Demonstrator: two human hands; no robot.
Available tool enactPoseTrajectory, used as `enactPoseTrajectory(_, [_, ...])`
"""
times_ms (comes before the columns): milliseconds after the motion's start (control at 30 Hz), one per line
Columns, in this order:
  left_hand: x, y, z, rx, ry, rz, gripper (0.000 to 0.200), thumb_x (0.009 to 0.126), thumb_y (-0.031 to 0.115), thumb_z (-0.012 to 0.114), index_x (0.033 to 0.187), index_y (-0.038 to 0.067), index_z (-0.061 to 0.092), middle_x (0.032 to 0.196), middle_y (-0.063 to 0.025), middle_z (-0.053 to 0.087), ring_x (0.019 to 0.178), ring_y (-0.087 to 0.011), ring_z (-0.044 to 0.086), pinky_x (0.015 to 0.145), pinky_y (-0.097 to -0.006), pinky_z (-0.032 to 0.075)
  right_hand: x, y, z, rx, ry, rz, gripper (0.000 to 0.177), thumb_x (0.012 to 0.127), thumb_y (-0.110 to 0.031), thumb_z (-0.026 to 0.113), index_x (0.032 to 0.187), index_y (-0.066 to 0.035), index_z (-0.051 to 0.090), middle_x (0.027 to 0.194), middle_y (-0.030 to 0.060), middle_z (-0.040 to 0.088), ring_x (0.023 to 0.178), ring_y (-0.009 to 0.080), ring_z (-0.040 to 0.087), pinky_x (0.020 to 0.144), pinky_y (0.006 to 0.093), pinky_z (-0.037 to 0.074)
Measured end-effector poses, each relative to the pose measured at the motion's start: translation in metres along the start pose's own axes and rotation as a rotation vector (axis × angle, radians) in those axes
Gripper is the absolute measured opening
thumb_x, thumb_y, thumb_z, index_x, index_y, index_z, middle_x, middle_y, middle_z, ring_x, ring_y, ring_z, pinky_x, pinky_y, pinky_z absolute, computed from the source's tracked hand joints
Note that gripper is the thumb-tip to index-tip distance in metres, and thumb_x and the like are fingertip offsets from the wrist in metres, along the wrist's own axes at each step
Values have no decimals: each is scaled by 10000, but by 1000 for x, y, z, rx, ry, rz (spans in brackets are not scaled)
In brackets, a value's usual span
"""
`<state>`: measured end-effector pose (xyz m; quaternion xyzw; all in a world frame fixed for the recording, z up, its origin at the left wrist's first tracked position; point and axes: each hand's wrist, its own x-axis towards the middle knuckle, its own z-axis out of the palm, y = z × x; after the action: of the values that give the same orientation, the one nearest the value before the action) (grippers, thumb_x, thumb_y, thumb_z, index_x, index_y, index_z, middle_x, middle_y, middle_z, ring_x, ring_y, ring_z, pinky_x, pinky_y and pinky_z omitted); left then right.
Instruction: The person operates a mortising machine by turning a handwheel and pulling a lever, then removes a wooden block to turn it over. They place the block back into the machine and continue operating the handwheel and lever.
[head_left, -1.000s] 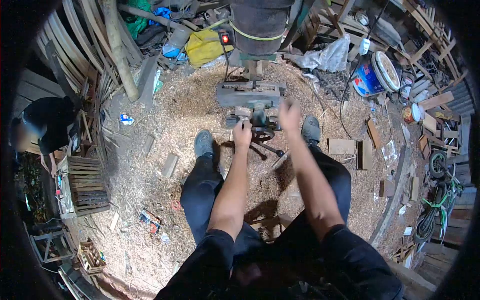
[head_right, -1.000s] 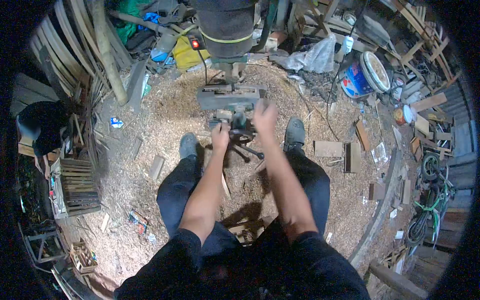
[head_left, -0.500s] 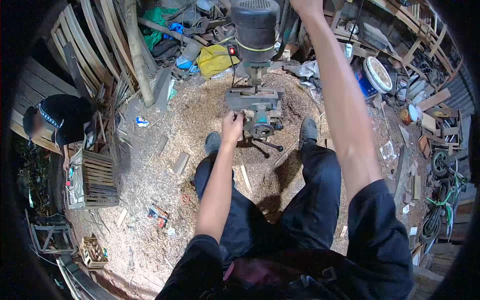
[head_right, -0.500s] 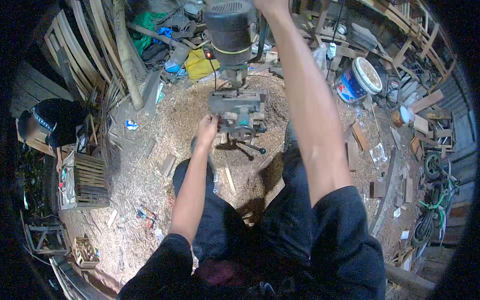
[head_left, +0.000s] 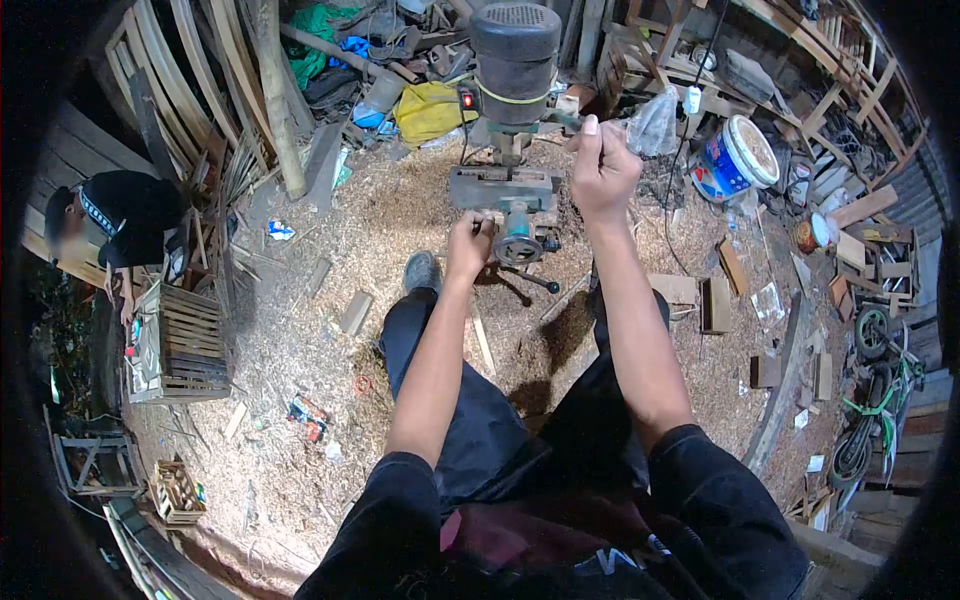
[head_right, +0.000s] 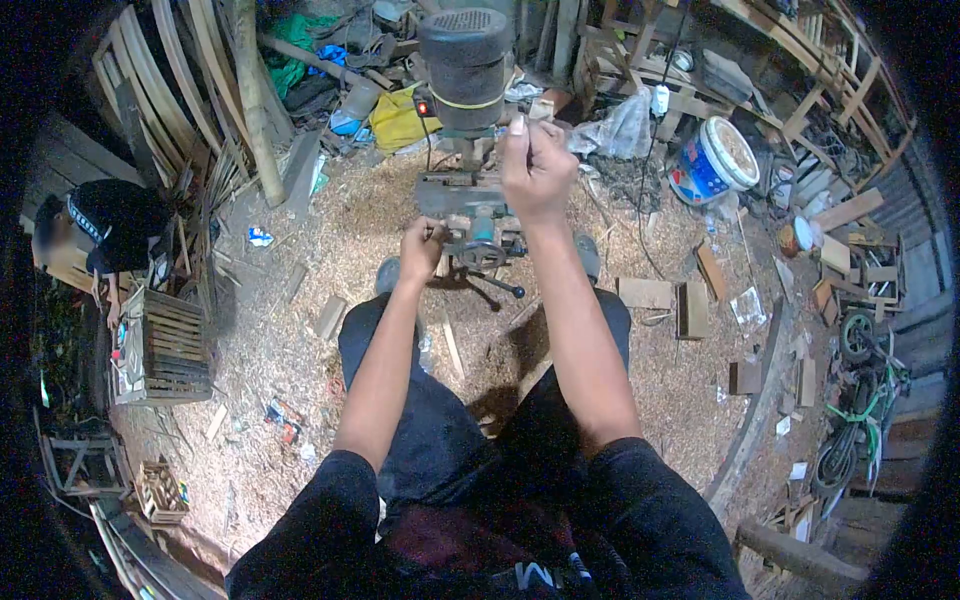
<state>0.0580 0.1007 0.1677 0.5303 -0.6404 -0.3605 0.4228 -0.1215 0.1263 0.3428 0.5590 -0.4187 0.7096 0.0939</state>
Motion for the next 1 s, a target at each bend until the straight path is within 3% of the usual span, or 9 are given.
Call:
enactPoseTrajectory(133, [17,-15,-9,-200,-25,-67,136,897,149,597,904,18,631,744,-35,636,654,-97,557,595,-246,436,-11,7,-5,-37,-44,-48,356,946,-86,532,607,0,596,577,59,558,589,153,500,663,306,417])
enactPoseTrajectory(333, [36,-37,-10,-229,2,-49,152,906,184,597,920,37,631,742,-22,630,618,-66,530,537,-234,411,2,13,-4,-82,-109,-245,247,872,-51,586,634,-8,534,579,109,476,547,251,473,648,353,431])
enactPoseTrajectory(600, [45,-53,51,419,-263,40,281,863,236,630,1045,23,657,1017,-195,687,942,-365,658,805,-402,508,86,44,7,-139,-222,-598,175,864,-171,651,797,-10,642,802,127,635,784,283,607,745,379,461])
enactPoseTrajectory(700, [37,-46,67,517,-338,19,373,846,236,585,1146,14,602,1154,-255,610,1064,-399,591,914,-428,481,105,48,34,-93,13,-455,479,933,-422,517,705,-15,626,616,96,572,572,212,560,582,366,435])
enactPoseTrajectory(733, [37,-57,78,547,-350,16,393,844,216,569,1176,5,578,1181,-267,591,1090,-389,581,946,-423,471,97,56,17,-169,-116,-367,343,924,-300,566,754,-11,639,706,116,615,652,208,592,628,346,455])
enactPoseTrajectory(800, [34,-70,85,486,-453,-91,453,832,216,575,1202,-42,539,1238,-275,556,1142,-394,546,984,-419,450,57,69,2,-207,-331,25,242,928,-204,606,808,5,627,724,131,632,642,170,589,599,314,454])
enactPoseTrajectory(900, [26,-90,92,501,-466,-131,519,777,182,619,1238,-28,508,1252,-258,544,1170,-404,517,1009,-435,427,-67,117,-20,-253,-427,287,233,904,-200,602,916,28,648,875,244,655,844,390,653,734,416,502])
enactPoseTrajectory(933, [22,-95,92,472,-409,-82,521,766,169,623,1236,-24,508,1255,-253,538,1177,-405,509,1016,-436,420,-116,143,-35,-495,-785,588,287,904,-218,597,998,49,642,953,281,645,949,405,637,817,425,498])
enactPoseTrajectory(1000, [15,-102,93,414,-311,13,527,745,143,632,1233,-15,510,1262,-245,524,1190,-407,493,1029,-437,406,-273,224,-72,-543,-609,280,440,856,-339,609,976,81,561,776,224,655,699,458,611,660,467,505])
